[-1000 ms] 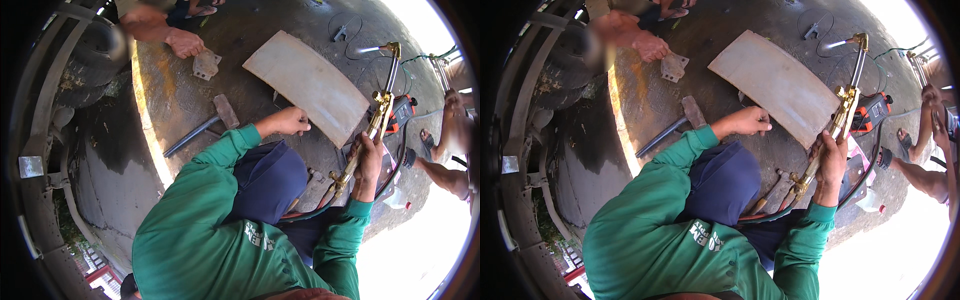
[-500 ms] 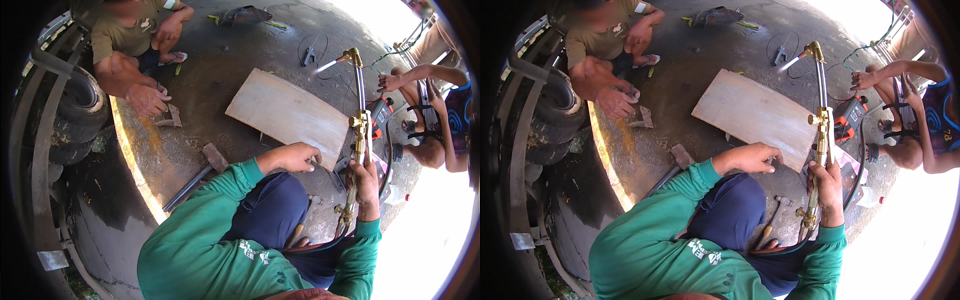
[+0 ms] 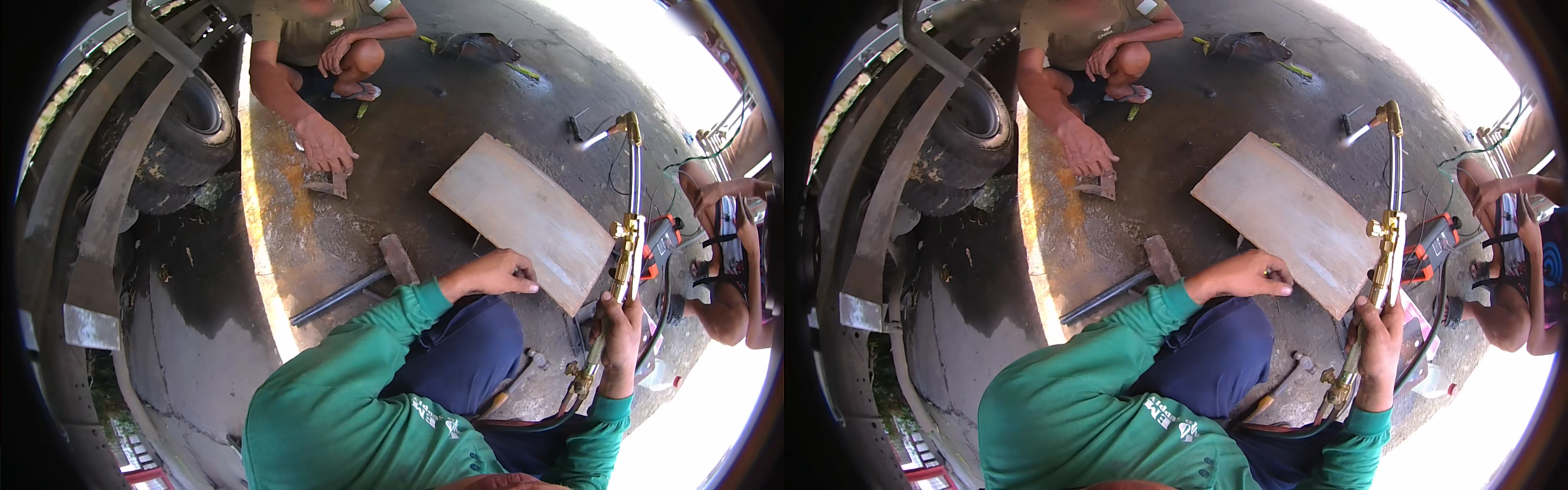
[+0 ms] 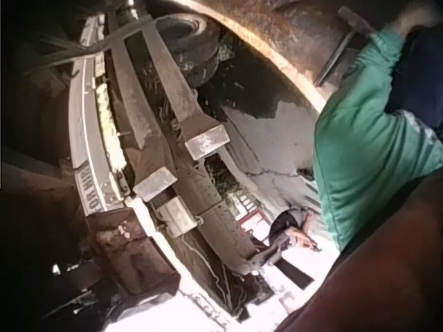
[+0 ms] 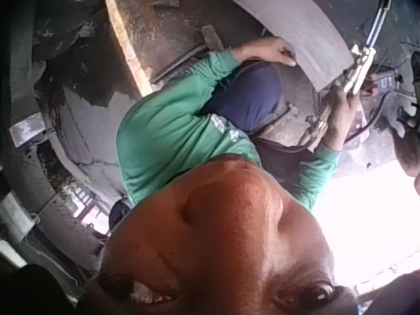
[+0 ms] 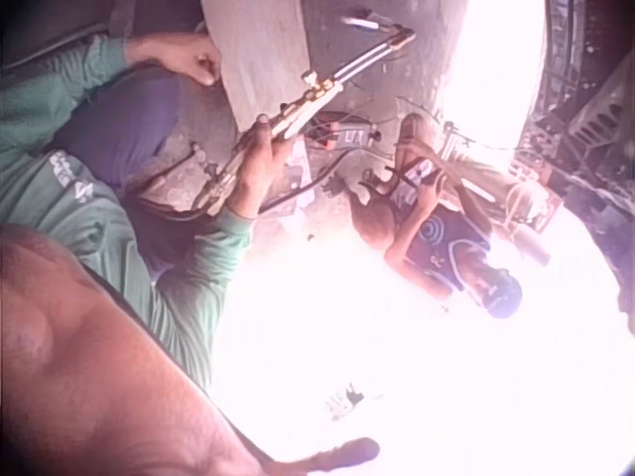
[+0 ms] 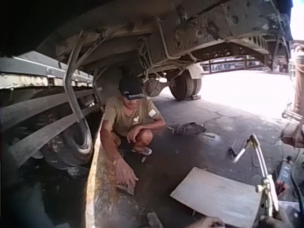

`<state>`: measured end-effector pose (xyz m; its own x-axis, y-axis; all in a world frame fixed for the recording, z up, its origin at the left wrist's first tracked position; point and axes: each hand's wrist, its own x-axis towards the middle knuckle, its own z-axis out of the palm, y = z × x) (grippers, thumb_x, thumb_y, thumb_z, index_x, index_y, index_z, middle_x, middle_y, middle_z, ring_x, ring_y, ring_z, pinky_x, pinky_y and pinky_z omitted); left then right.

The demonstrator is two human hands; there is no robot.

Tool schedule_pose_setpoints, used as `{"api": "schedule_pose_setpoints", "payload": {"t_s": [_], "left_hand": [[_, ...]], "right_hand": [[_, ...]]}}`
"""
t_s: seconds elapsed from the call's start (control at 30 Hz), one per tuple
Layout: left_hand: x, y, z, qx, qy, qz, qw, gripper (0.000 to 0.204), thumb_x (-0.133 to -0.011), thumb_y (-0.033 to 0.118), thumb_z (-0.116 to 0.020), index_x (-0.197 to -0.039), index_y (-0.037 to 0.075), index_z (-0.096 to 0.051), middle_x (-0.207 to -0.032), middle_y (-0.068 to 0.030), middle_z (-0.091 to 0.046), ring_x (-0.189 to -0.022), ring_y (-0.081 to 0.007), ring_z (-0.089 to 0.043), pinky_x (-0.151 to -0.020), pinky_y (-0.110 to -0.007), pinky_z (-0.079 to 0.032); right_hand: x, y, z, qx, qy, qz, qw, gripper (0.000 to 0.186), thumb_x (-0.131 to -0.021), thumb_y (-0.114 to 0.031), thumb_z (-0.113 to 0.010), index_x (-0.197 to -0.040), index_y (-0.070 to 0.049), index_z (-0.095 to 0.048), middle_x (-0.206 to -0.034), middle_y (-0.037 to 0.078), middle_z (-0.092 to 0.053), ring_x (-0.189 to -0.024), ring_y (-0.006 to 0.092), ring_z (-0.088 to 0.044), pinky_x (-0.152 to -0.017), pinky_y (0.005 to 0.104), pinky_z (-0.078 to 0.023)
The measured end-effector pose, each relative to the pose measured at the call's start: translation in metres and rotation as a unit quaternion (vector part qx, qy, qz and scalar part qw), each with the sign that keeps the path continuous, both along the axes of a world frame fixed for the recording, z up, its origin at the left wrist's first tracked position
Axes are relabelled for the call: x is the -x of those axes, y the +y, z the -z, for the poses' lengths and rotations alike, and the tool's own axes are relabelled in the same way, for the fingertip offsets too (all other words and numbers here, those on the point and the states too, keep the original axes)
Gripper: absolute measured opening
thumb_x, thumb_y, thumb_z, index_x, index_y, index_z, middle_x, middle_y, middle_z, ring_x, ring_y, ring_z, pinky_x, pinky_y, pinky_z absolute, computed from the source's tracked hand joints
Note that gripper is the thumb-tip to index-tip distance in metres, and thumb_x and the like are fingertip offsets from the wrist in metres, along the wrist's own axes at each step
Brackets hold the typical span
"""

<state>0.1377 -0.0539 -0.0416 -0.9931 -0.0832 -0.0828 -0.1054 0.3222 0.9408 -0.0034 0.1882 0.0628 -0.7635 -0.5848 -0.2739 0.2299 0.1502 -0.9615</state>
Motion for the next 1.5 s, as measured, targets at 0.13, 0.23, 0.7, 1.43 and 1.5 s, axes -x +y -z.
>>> {"api": "schedule_pose_setpoints", "payload": {"t_s": [0.13,0.23,0.7,1.43,1.5], "left_hand": [[-0.088,-0.004,-0.005,-0.022,-0.092,-0.063,0.994,0.054,-0.102,0.047,-0.06,-0.123,-0.002,-0.07,-0.121,-0.018,-0.072,-0.112,-0.0267,-0.067,-0.1,-0.038,-0.05],[-0.15,0.013,-0.007,0.019,-0.133,-0.106,0.985,0.066,-0.107,0.053,-0.048,-0.145,-0.001,-0.056,-0.136,-0.0228,-0.066,-0.132,-0.0332,-0.059,-0.113,-0.04,-0.042],[-0.151,0.044,-0.128,0.167,-0.055,-0.214,0.961,0.051,-0.087,0.025,-0.08,-0.131,0.002,-0.067,-0.075,-0.012,-0.07,-0.061,-0.0224,-0.064,-0.066,-0.034,-0.053],[-0.028,0.048,-0.073,0.114,0.021,-0.056,0.992,0.03,-0.086,0.019,-0.079,-0.106,-0.001,-0.072,-0.075,-0.0148,-0.07,-0.068,-0.0255,-0.069,-0.066,-0.039,-0.053],[-0.027,0.051,-0.07,0.11,0.023,-0.054,0.992,0.03,-0.086,0.02,-0.079,-0.106,-0.001,-0.072,-0.075,-0.0145,-0.07,-0.068,-0.0249,-0.069,-0.066,-0.038,-0.054]], "right_hand": [[0.006,0.002,0.015,0.008,0.008,-0.019,1.0,0.037,-0.097,-0.009,-0.064,-0.131,-0.002,-0.051,-0.066,0.0,-0.051,-0.045,0.0104,-0.048,-0.039,0.0263,-0.039],[0.014,-0.001,0.02,0.03,0.019,-0.044,0.998,0.039,-0.096,-0.009,-0.064,-0.132,-0.002,-0.05,-0.064,-0.001,-0.049,-0.045,0.0103,-0.047,-0.04,0.0263,-0.039],[0.014,0.0,0.015,0.08,-0.028,-0.089,0.992,0.048,-0.093,-0.006,-0.065,-0.136,-0.002,-0.046,-0.066,0.0,-0.05,-0.042,0.0109,-0.047,-0.036,0.0267,-0.042],[-0.004,-0.005,0.018,0.087,-0.07,-0.065,0.992,0.045,-0.1,-0.006,-0.058,-0.142,-0.003,-0.044,-0.075,0.003,-0.055,-0.051,0.0133,-0.055,-0.043,0.0276,-0.047],[-0.002,-0.003,0.023,0.048,-0.064,-0.074,0.994,0.043,-0.099,-0.007,-0.059,-0.14,-0.002,-0.045,-0.073,0.002,-0.054,-0.051,0.0128,-0.054,-0.043,0.0272,-0.046]]}}
